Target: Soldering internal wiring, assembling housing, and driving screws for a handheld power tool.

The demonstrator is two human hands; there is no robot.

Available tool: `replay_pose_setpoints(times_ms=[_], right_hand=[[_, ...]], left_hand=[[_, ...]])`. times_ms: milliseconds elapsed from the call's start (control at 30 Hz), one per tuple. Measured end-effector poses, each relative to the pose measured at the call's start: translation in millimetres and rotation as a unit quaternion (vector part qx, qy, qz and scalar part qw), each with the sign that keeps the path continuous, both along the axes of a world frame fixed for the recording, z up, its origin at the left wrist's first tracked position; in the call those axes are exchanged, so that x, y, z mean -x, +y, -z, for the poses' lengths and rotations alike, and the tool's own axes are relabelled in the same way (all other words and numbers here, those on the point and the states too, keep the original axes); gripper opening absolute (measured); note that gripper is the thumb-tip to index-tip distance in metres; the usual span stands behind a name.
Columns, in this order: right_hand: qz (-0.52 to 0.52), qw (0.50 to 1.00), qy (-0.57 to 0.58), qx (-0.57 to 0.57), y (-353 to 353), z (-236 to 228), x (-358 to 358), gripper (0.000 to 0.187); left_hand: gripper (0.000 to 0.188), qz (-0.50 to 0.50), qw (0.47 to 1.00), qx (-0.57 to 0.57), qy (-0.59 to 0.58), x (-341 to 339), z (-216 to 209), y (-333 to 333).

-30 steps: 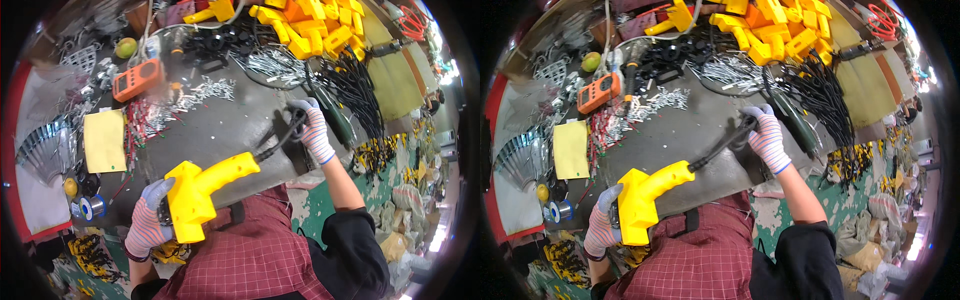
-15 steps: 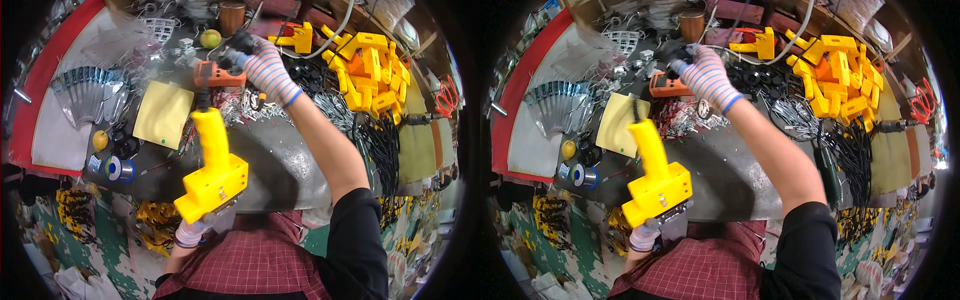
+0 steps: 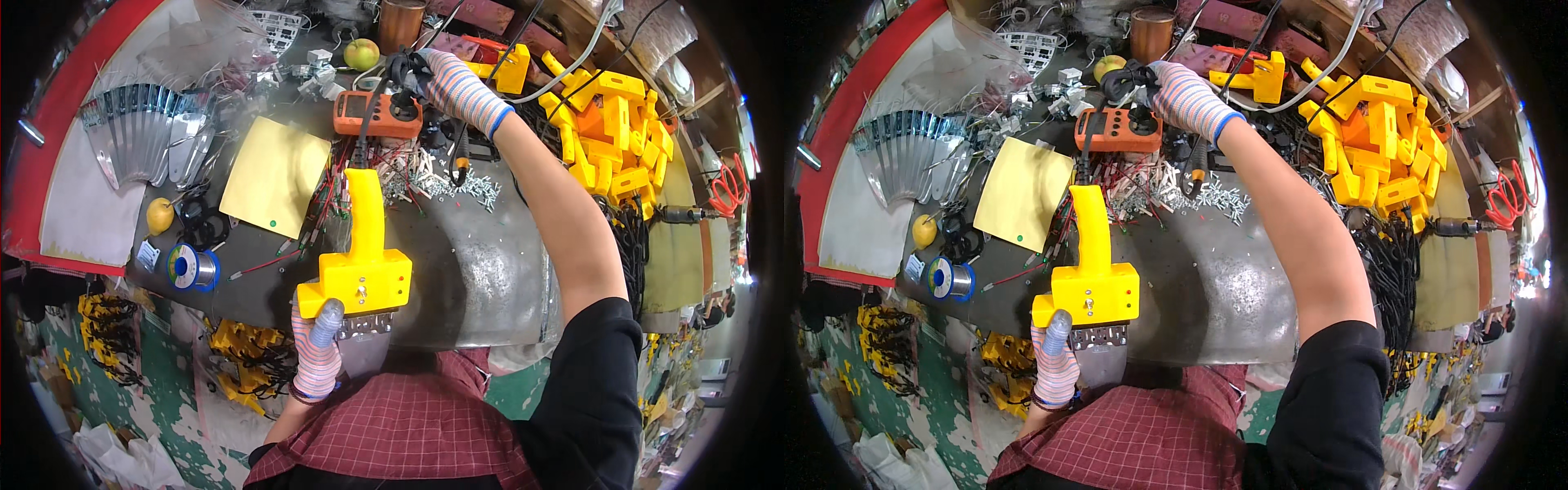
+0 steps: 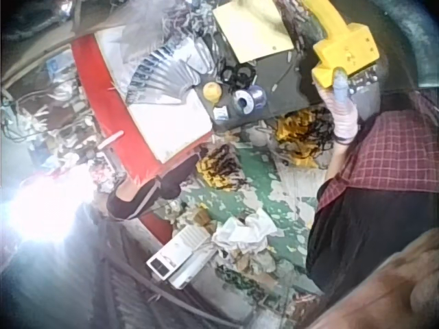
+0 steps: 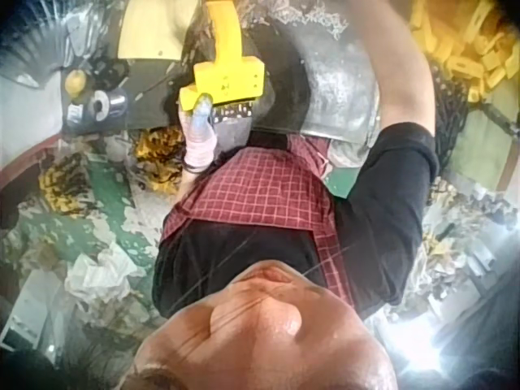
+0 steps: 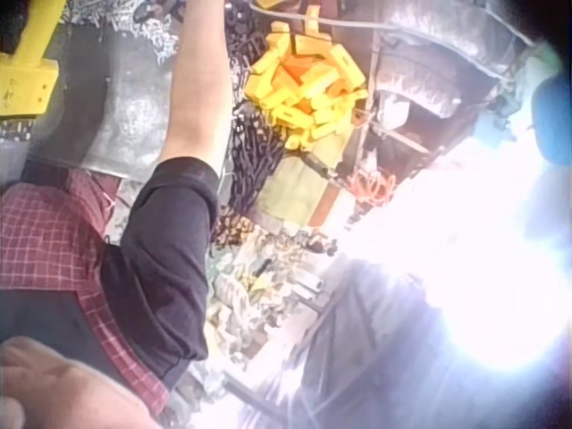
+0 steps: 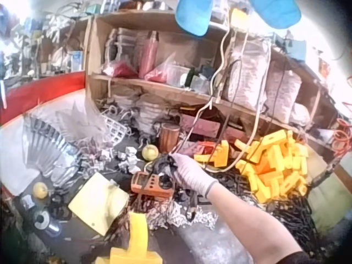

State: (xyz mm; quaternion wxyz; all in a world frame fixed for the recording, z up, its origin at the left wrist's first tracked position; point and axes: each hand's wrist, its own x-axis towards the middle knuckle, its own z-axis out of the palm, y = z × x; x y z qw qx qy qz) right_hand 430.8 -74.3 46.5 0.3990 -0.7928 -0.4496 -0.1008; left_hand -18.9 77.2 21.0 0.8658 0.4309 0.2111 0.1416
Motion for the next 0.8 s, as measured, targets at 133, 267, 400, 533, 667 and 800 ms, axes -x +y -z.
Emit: replay_pose_setpoints(times_ms=[133, 267, 400, 533, 667, 800], right_hand=[[-0.004, 0.966, 0.255, 0.037, 13.5, -47.1, 47.4, 0.025], [0.133, 0.697, 0.666, -0.230, 41.0, -106.2, 114.0, 0.028], [0.092, 0.821, 0.556, -0.091, 29.2, -106.4, 107.7, 0.023], [0.159, 0.785, 0.581, -0.142, 35.0, -103.0, 111.1, 0.024], [-0.008, 0.830, 0.551, -0.088, 16.3, -76.0, 79.0, 0.020], [0.072, 0.528, 0.776, -0.339, 33.7, -81.9, 84.2, 0.031]], left_hand=[[0.052, -0.006, 1.000, -0.003, -0.006, 4.9, 5.8, 3.9], [0.050, -0.016, 1.000, 0.008, -0.013, 5.7, 8.5, 1.8], [0.050, -0.014, 1.000, 0.003, -0.012, 4.8, 7.2, 0.6], [0.050, -0.029, 1.000, 0.002, -0.008, 7.5, 10.4, 0.3], [0.054, -0.031, 0.999, -0.001, -0.007, 6.0, 8.8, -1.6], [0.061, -0.060, 0.998, -0.020, -0.016, 5.5, 10.2, -2.3]])
